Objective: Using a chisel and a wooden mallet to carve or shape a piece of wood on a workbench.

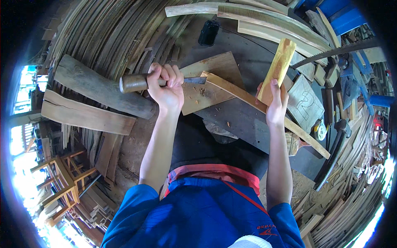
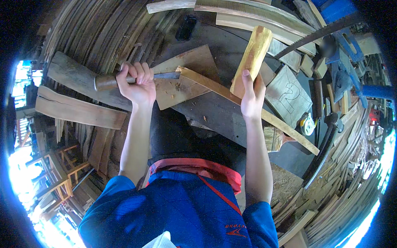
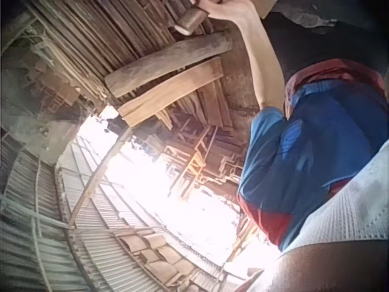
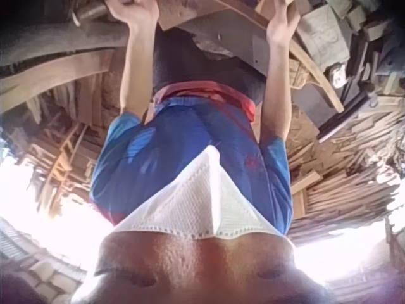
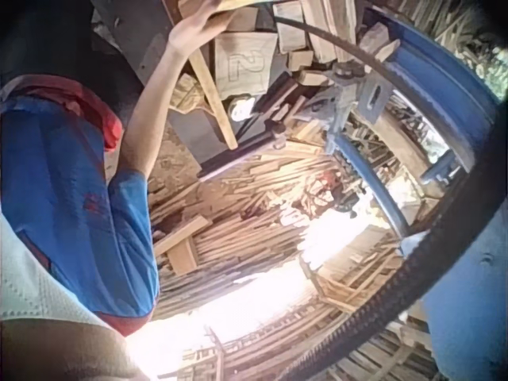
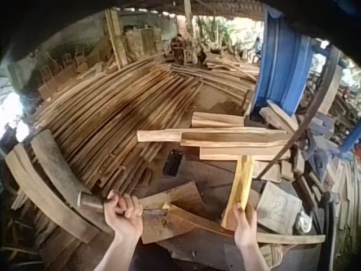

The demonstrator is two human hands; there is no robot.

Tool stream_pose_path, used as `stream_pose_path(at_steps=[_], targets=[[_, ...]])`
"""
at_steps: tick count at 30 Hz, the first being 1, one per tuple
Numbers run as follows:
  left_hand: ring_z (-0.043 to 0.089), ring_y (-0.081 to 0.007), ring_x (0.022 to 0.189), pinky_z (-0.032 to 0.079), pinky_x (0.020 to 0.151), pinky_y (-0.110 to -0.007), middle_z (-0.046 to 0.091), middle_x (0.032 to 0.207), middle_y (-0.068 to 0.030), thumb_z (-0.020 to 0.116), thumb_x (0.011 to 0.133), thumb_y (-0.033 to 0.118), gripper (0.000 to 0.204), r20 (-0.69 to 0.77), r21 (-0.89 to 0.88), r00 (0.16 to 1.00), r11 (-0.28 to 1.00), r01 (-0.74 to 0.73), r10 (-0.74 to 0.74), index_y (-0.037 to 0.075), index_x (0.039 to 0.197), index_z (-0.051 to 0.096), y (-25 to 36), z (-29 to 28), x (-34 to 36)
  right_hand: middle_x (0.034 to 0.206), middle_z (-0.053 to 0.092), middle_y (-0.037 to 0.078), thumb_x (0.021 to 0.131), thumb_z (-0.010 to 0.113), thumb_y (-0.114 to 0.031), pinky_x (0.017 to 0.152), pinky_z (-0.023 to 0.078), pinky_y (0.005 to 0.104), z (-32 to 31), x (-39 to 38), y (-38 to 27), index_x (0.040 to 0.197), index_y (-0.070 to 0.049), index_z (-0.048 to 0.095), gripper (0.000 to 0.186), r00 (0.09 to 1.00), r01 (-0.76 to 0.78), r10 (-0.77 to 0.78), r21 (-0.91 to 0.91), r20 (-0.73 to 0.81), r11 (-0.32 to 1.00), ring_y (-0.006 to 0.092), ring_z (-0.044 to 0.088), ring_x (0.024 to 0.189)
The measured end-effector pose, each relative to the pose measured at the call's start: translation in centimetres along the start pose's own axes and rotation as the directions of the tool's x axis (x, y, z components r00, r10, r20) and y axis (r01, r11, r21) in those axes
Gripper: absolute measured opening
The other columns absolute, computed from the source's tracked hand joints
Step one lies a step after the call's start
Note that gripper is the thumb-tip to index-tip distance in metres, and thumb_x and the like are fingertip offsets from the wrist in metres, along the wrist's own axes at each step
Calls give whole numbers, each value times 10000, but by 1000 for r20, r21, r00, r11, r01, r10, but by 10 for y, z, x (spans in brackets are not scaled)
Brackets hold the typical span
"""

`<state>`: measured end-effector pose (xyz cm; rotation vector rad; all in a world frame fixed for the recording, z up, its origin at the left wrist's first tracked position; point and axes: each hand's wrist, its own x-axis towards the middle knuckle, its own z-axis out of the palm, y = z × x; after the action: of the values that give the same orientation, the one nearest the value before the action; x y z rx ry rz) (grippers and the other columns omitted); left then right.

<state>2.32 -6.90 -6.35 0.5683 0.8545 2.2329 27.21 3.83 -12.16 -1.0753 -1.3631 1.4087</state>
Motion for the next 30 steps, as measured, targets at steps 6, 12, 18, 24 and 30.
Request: stream_pose_path(at_steps=[6,12,18,24,30], targets=[[237,-112,514,207,507,-279,274,532,5,458,928,227,328,11,78,999,996,39,-40,119,654,314,1,7,4,783,600,107,957,517,-421,500,473,283,11,-8,-25,1032,22,512,450,990,-142,142,101,10,985,157,583,597],[249,-115,516,215,515,-284,279,532,3,448,939,209,328,81,175,997,985,-7,-7,120,652,316,-2,11,2,787,597,104,963,514,-414,504,475,286,7,-6,-23,1022,20,519,438,994,-99,94,118,52,988,162,587,611],[251,-115,523,217,521,-283,287,543,2,448,946,209,334,26,186,999,982,-27,22,125,650,317,-5,12,-4,794,599,103,964,516,-408,503,473,284,7,-6,-20,1018,20,522,432,993,-114,108,132,58,985,156,586,611],[260,-116,524,223,520,-281,298,547,2,446,949,196,325,38,172,996,982,-80,75,127,655,327,-8,9,-13,797,602,101,964,514,-410,502,472,280,1,0,-8,1024,20,520,434,999,-22,22,8,36,1000,154,587,612],[283,-121,518,235,505,-285,312,539,-14,435,944,163,302,160,267,979,950,-162,122,108,665,331,-11,7,-22,797,601,107,966,506,-408,513,471,288,5,-3,-14,1024,25,517,437,997,-60,57,63,54,996,159,586,612]])
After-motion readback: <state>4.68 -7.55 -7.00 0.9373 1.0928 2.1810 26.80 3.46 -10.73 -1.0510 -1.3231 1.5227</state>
